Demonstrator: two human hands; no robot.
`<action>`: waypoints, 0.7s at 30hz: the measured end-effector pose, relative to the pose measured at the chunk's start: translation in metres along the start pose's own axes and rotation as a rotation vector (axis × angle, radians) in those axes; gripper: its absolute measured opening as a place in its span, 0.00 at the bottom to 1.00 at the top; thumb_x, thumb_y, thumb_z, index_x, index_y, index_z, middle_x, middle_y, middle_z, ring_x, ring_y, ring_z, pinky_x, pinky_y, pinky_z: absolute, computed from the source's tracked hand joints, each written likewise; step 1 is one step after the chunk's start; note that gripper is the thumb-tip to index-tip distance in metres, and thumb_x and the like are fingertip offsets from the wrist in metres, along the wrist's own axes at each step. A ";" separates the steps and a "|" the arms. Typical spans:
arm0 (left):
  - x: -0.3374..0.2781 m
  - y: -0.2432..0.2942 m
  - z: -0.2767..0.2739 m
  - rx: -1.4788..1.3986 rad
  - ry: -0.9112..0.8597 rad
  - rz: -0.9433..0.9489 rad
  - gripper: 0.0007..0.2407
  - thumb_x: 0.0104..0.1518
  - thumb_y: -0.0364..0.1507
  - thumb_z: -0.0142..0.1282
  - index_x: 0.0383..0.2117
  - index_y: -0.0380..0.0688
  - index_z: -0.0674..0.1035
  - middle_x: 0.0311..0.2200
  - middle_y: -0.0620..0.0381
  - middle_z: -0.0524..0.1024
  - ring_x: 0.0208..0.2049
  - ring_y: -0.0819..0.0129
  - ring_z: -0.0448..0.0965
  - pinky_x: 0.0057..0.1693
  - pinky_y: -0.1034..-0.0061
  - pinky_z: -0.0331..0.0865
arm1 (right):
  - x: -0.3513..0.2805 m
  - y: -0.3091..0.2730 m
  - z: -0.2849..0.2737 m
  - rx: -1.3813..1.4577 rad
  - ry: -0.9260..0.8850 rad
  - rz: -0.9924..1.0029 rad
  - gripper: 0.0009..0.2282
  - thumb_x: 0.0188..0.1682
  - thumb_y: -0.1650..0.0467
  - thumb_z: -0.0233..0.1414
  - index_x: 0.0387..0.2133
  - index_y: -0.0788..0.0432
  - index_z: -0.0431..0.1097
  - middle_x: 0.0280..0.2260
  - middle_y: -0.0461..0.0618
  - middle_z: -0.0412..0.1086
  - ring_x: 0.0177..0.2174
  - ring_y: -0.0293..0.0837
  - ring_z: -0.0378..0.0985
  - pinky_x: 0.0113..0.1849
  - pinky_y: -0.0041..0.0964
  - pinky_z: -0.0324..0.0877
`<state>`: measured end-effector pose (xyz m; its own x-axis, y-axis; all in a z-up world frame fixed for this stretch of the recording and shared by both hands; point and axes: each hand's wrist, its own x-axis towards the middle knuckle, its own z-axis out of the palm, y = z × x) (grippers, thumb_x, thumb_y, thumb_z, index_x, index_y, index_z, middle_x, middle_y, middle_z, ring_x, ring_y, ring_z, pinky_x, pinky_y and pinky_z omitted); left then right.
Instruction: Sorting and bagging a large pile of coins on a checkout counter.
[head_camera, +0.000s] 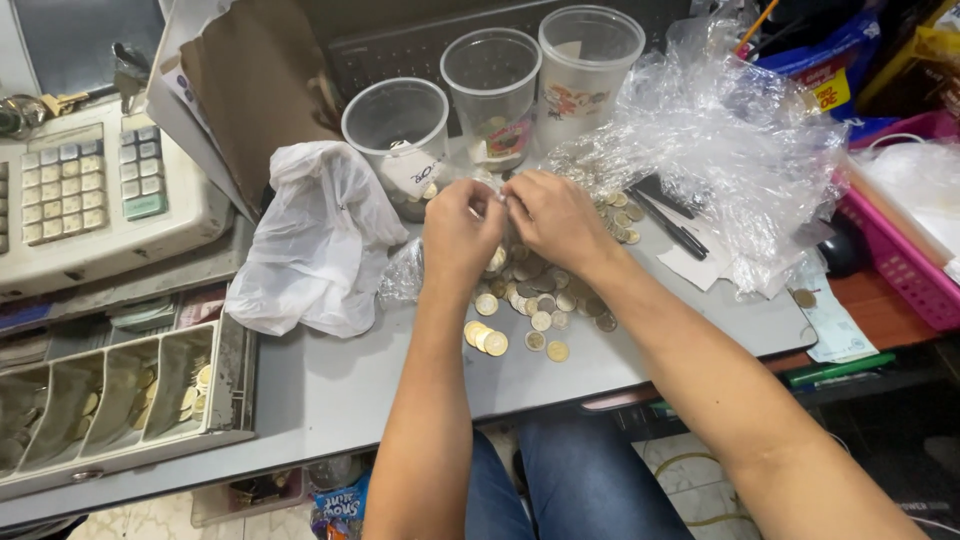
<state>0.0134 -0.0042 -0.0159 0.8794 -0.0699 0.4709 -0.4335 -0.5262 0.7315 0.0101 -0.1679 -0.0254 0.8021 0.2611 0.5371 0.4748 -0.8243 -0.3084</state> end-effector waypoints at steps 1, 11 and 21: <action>0.001 0.003 -0.002 0.000 0.002 0.002 0.05 0.51 0.31 0.56 0.25 0.45 0.83 0.20 0.52 0.78 0.28 0.51 0.83 0.36 0.61 0.77 | 0.000 0.002 0.003 -0.001 0.002 -0.002 0.05 0.54 0.71 0.51 0.33 0.55 0.75 0.25 0.47 0.73 0.30 0.47 0.79 0.34 0.39 0.74; -0.001 -0.001 -0.001 0.258 -0.096 0.036 0.06 0.56 0.29 0.54 0.31 0.46 0.84 0.23 0.55 0.80 0.30 0.54 0.85 0.39 0.59 0.80 | -0.004 0.009 0.021 -0.215 0.076 -0.135 0.09 0.58 0.65 0.43 0.30 0.54 0.65 0.25 0.48 0.64 0.32 0.51 0.76 0.33 0.44 0.71; 0.002 -0.004 -0.002 -0.025 -0.099 -0.178 0.08 0.55 0.30 0.51 0.28 0.43 0.83 0.20 0.53 0.80 0.29 0.53 0.85 0.39 0.59 0.78 | -0.002 -0.008 0.008 -0.256 0.187 -0.214 0.05 0.55 0.67 0.46 0.32 0.54 0.64 0.26 0.47 0.60 0.31 0.50 0.73 0.34 0.42 0.70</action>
<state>0.0168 -0.0007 -0.0167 0.9571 -0.0608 0.2834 -0.2730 -0.5170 0.8113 0.0079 -0.1582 -0.0304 0.6034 0.3636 0.7098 0.4996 -0.8661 0.0190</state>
